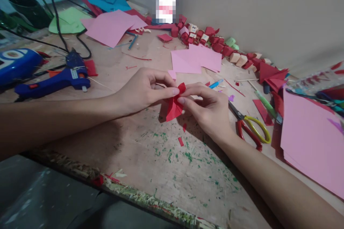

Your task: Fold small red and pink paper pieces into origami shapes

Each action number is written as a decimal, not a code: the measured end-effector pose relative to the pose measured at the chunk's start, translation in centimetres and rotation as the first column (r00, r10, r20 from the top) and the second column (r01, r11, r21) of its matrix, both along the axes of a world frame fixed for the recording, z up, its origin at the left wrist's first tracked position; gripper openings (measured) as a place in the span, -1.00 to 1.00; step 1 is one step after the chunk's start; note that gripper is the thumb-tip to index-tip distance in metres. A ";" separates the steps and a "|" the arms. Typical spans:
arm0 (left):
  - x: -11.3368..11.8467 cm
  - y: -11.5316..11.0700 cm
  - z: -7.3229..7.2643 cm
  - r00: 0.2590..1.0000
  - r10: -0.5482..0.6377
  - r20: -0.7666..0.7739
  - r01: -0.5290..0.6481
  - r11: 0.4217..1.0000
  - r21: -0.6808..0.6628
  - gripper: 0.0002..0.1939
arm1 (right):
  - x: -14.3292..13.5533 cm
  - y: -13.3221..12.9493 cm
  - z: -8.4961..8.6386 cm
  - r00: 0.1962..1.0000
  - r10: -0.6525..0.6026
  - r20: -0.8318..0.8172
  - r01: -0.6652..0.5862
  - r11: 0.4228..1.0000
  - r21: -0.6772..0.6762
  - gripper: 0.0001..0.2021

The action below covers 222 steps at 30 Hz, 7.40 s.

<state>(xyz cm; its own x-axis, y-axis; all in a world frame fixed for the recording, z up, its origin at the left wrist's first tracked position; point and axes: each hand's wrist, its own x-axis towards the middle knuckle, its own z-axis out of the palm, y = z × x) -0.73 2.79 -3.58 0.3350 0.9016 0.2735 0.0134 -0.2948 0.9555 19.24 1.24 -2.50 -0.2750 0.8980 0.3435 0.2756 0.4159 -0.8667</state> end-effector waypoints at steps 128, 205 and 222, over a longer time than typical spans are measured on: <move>-0.3 -1.3 0.8 0.970 0.139 -0.198 -0.047 0.912 0.408 -0.87 | 0.3 0.8 1.2 0.923 -0.061 -0.380 -0.195 0.777 -0.598 -0.84; -0.9 -0.4 0.1 0.913 0.190 -0.362 0.072 0.797 0.599 -0.86 | 0.5 1.0 0.0 0.950 0.039 -0.310 -0.203 0.831 -0.518 -0.90; -0.2 -1.1 1.7 0.964 0.155 -0.216 -0.123 0.980 0.157 -0.86 | 1.1 0.7 -0.2 0.962 0.028 -0.273 -0.174 0.830 -0.530 -0.86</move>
<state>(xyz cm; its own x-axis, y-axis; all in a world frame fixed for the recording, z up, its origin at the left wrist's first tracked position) -0.88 1.64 -1.85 0.2768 0.9016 0.3326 0.2742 -0.4058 0.8719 20.35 1.91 -2.69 -0.3482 0.9290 -0.1253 0.0094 -0.1302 -0.9914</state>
